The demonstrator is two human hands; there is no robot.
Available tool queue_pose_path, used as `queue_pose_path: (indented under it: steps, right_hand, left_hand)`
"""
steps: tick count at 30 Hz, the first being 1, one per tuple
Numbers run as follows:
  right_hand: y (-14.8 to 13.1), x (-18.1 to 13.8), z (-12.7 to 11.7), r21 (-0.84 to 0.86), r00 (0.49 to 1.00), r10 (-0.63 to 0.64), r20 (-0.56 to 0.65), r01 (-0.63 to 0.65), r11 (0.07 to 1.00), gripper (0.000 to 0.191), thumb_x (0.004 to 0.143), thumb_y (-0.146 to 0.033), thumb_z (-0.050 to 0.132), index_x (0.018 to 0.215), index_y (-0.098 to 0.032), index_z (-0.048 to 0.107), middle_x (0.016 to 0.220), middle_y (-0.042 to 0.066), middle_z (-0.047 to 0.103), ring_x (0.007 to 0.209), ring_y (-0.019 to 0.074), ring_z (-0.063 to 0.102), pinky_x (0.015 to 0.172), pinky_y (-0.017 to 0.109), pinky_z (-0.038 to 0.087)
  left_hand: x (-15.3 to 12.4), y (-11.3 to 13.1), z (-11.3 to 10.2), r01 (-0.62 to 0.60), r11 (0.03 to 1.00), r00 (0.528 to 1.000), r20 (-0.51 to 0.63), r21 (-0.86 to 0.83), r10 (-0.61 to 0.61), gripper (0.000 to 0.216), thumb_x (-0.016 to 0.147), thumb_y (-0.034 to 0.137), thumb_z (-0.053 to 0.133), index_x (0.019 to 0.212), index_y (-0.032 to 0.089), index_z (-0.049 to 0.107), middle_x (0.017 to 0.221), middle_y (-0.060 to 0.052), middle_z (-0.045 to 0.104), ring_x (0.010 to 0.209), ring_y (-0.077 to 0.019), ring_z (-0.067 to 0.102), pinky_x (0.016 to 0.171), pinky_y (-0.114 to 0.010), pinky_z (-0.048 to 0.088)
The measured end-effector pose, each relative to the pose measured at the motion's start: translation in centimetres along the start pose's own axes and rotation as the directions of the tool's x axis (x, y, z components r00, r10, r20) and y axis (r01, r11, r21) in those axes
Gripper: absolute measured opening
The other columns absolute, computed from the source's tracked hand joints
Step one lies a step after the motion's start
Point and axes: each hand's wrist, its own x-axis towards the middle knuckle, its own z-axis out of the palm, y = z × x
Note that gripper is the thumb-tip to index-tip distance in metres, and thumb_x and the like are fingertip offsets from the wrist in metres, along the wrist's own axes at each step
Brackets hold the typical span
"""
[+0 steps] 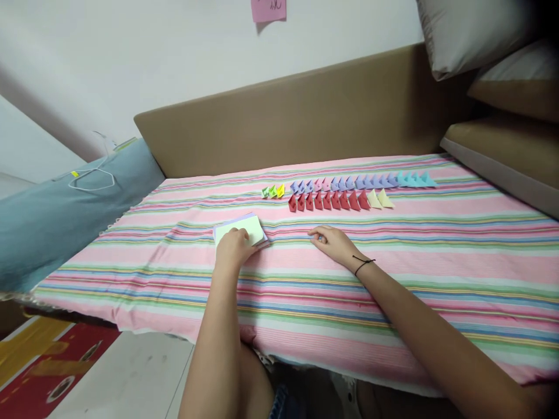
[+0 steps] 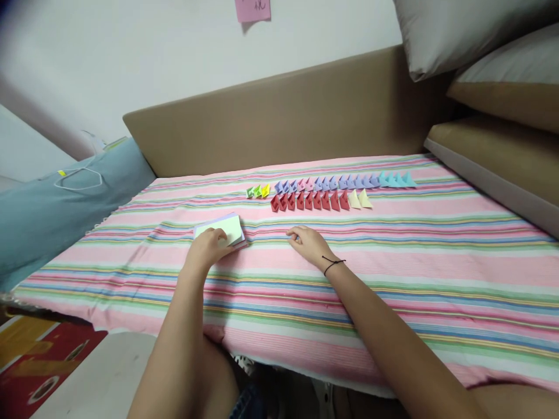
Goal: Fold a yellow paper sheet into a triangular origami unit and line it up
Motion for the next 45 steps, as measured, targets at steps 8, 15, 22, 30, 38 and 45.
queue_pose_path:
  steps: [8, 15, 22, 30, 38, 45]
  right_hand:
    - [-0.1, 0.1, -0.1, 0.022, 1.0, 0.005, -0.017, -0.005, 1.0, 0.02, 0.078, -0.018, 0.054, 0.093, -0.019, 0.068, 0.085, 0.003, 0.066, 0.063, 0.0126, 0.053, 0.064, 0.026, 0.041]
    - [0.1, 0.1, -0.1, 0.025, 1.0, 0.007, -0.011, -0.007, 1.0, 0.021, 0.078, -0.018, 0.054, 0.095, -0.017, 0.068, 0.088, 0.004, 0.066, 0.061, 0.0119, 0.052, 0.062, 0.026, 0.04]
    - [0.1, 0.2, 0.0, 0.024, 1.0, 0.001, -0.009, -0.001, 1.0, 0.021, 0.078, -0.017, 0.054, 0.094, -0.017, 0.067, 0.088, 0.003, 0.066, 0.06, 0.0112, 0.051, 0.062, 0.025, 0.04]
    - [0.0, 0.2, -0.2, 0.008, 1.0, 0.003, -0.008, -0.003, 1.0, 0.019, 0.078, -0.017, 0.055, 0.093, -0.018, 0.067, 0.086, 0.003, 0.066, 0.061, 0.0118, 0.052, 0.063, 0.025, 0.041]
    - [0.0, 0.1, -0.2, 0.002, 1.0, 0.013, -0.015, -0.013, 1.0, 0.02, 0.078, -0.018, 0.055, 0.093, -0.019, 0.068, 0.084, 0.002, 0.066, 0.062, 0.0122, 0.053, 0.062, 0.025, 0.04]
    - [-0.1, 0.0, -0.2, -0.002, 1.0, 0.018, -0.017, -0.018, 1.0, 0.02, 0.078, -0.018, 0.054, 0.093, -0.019, 0.068, 0.087, 0.003, 0.066, 0.062, 0.0125, 0.053, 0.063, 0.025, 0.04]
  left_hand:
    - [0.7, -1.9, -1.5, -0.024, 0.999, 0.998, 0.062, -0.021, 0.026, 0.028, 0.087, 0.038, 0.045, 0.079, 0.019, 0.064, 0.082, -0.006, 0.069, 0.075, -0.0192, 0.059, 0.058, -0.026, 0.033]
    - [0.7, -1.9, -1.7, -0.006, 1.0, 0.998, 0.065, -0.015, 0.007, 0.03, 0.086, 0.041, 0.046, 0.079, 0.018, 0.064, 0.08, -0.006, 0.069, 0.073, -0.0202, 0.059, 0.057, -0.027, 0.032]
    - [0.5, -0.3, -0.7, 0.011, 1.0, 0.999, 0.041, 0.025, -0.012, 0.03, 0.071, 0.041, 0.066, 0.089, 0.017, 0.07, 0.097, -0.011, 0.07, 0.092, -0.0273, 0.061, 0.066, -0.028, 0.038]
    - [0.6, -0.8, -1.1, 0.015, 1.0, 0.999, 0.041, -0.009, -0.014, 0.023, 0.08, 0.037, 0.057, 0.085, 0.018, 0.068, 0.09, -0.009, 0.07, 0.085, -0.0236, 0.061, 0.063, -0.027, 0.036]
    - [1.1, -2.8, -1.2, 0.074, 0.991, 0.996, 0.049, -0.115, -0.069, 0.037, 0.087, 0.043, 0.041, 0.086, 0.016, 0.066, 0.078, -0.005, 0.068, 0.072, -0.0192, 0.059, 0.057, -0.025, 0.033]
    - [0.5, -2.0, -1.3, 0.031, 0.985, 0.998, 0.066, -0.17, -0.02, 0.029, 0.077, 0.043, 0.06, 0.092, 0.019, 0.068, 0.094, -0.005, 0.071, 0.087, -0.0213, 0.062, 0.07, -0.026, 0.042]
